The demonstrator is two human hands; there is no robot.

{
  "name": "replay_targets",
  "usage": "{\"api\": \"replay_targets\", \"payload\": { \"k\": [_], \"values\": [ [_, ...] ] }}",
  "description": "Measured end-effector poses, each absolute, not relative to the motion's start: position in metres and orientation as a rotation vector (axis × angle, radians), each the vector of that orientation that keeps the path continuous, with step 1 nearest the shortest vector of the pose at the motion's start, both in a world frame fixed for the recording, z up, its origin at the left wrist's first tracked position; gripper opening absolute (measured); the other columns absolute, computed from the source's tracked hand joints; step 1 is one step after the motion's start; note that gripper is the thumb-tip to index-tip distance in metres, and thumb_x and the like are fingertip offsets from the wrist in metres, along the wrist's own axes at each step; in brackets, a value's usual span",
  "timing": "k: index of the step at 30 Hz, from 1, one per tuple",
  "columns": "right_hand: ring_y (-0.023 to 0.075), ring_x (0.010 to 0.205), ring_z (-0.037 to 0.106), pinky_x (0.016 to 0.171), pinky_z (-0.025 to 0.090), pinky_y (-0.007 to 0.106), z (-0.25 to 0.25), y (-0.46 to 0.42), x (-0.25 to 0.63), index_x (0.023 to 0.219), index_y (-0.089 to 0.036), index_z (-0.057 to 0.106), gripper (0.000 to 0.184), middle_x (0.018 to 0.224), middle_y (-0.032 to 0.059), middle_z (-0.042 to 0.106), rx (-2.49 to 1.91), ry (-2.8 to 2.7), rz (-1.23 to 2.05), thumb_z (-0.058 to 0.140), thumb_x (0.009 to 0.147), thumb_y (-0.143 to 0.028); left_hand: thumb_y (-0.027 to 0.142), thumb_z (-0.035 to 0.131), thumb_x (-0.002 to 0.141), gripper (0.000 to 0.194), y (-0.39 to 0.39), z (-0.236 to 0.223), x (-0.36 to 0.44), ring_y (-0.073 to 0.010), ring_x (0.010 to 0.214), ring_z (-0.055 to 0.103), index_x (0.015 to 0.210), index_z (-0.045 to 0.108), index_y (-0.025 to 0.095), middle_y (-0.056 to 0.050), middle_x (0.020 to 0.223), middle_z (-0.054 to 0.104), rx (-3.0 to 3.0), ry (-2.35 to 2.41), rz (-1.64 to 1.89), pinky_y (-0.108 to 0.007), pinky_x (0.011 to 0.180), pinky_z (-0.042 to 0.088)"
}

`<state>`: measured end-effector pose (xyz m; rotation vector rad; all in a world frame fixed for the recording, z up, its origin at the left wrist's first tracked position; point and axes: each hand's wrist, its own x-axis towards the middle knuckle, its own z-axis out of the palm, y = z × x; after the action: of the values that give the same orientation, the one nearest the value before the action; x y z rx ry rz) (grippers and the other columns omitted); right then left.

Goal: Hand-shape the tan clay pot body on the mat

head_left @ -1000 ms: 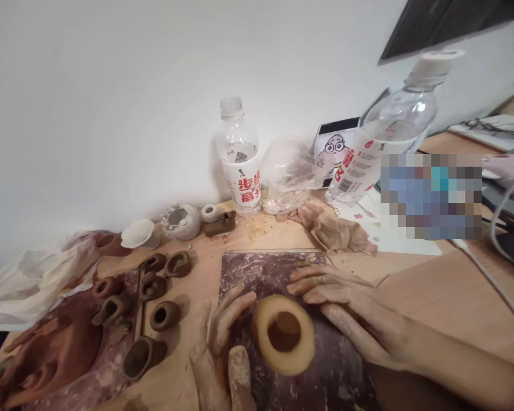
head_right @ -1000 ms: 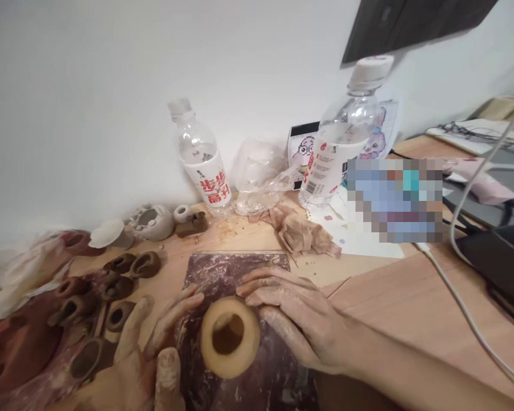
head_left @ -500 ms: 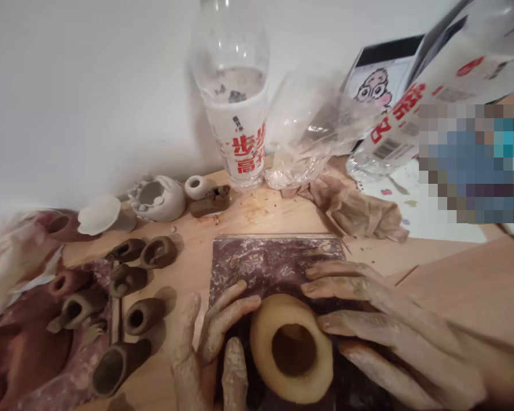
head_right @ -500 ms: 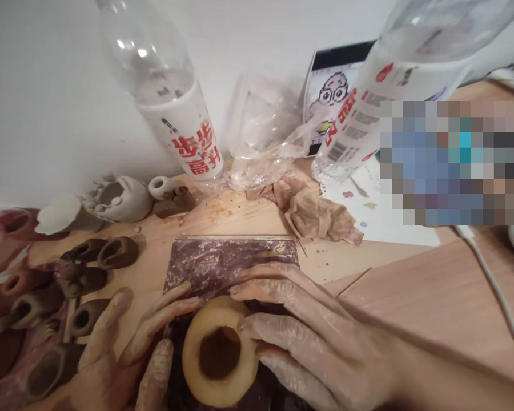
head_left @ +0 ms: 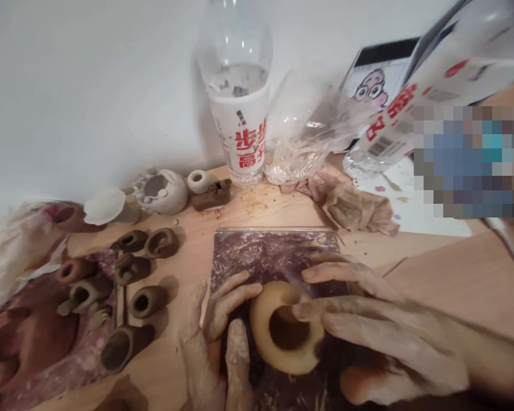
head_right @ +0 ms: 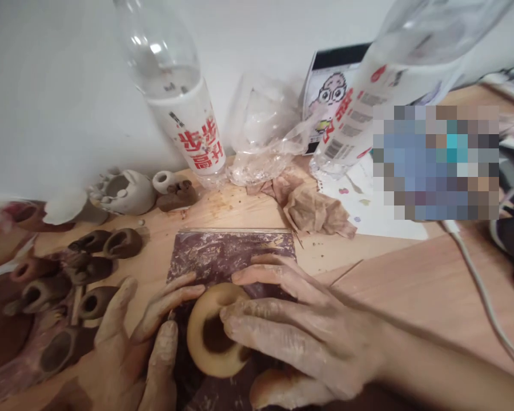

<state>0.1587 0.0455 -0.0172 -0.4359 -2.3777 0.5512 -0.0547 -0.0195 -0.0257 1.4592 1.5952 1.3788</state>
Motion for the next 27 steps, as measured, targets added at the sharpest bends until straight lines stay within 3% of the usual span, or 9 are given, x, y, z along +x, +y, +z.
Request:
{"api": "replay_targets", "payload": {
  "k": [2,5,8,11,20,27],
  "values": [
    [0.0238,0.134,0.04,0.113,0.033,0.049,-0.021,0.044,0.156,0.145,-0.01,0.031,0.069,0.112,0.0105,0.069,-0.401,-2.401,0.47,0.053,0.092,-0.048,0.028,0.043,0.096,0.034,-0.022,-0.028,-0.055,-0.0234,0.113,0.06,0.13,0.046,0.025,-0.006,0.111,0.068,1.504,1.571,1.379,-0.049,0.104,0.042],
    [0.0247,0.135,0.038,0.115,0.026,0.051,-0.023,0.042,0.15,0.144,-0.009,0.032,0.073,0.112,0.0113,0.068,-0.383,-2.429,0.291,0.053,0.089,-0.054,0.032,0.041,0.097,0.043,-0.024,-0.034,-0.058,-0.0214,0.114,0.058,0.139,0.033,0.026,-0.008,0.121,0.063,1.533,1.469,1.374,-0.044,0.101,0.044],
    [0.0262,0.13,0.043,0.111,0.031,0.051,-0.02,0.041,0.144,0.14,-0.009,0.037,0.07,0.117,0.0158,0.064,-0.37,-2.473,0.096,0.051,0.089,-0.055,0.036,0.037,0.099,0.049,-0.02,-0.038,-0.06,-0.0209,0.115,0.058,0.144,0.021,0.026,-0.01,0.124,0.06,1.507,1.325,1.363,-0.042,0.1,0.046],
    [0.0271,0.126,0.046,0.106,0.037,0.049,-0.011,0.039,0.137,0.14,-0.005,0.036,0.073,0.122,0.0214,0.06,-0.394,-2.559,-0.014,0.05,0.09,-0.056,0.041,0.036,0.098,0.045,-0.015,-0.038,-0.06,-0.0219,0.112,0.06,0.138,0.029,0.023,-0.011,0.12,0.061,1.5,1.278,1.381,-0.042,0.098,0.047],
    [0.033,0.134,0.038,0.109,0.03,0.054,0.007,0.03,0.122,0.149,-0.001,0.02,0.089,0.137,0.0297,0.047,-0.522,-2.782,0.016,0.053,0.087,-0.057,0.047,0.037,0.095,0.052,-0.014,-0.028,-0.062,-0.0252,0.116,0.059,0.136,0.033,0.015,-0.015,0.118,0.063,1.467,1.409,1.384,-0.042,0.1,0.045],
    [0.0352,0.139,0.03,0.111,0.022,0.058,-0.001,0.031,0.112,0.151,-0.001,0.012,0.097,0.135,0.0297,0.05,-0.579,-2.837,0.114,0.054,0.086,-0.058,0.05,0.036,0.093,0.057,-0.01,-0.031,-0.065,-0.0287,0.13,0.048,0.137,0.032,0.014,-0.018,0.129,0.057,1.416,1.43,1.4,-0.046,0.106,0.039]
  ]
}}
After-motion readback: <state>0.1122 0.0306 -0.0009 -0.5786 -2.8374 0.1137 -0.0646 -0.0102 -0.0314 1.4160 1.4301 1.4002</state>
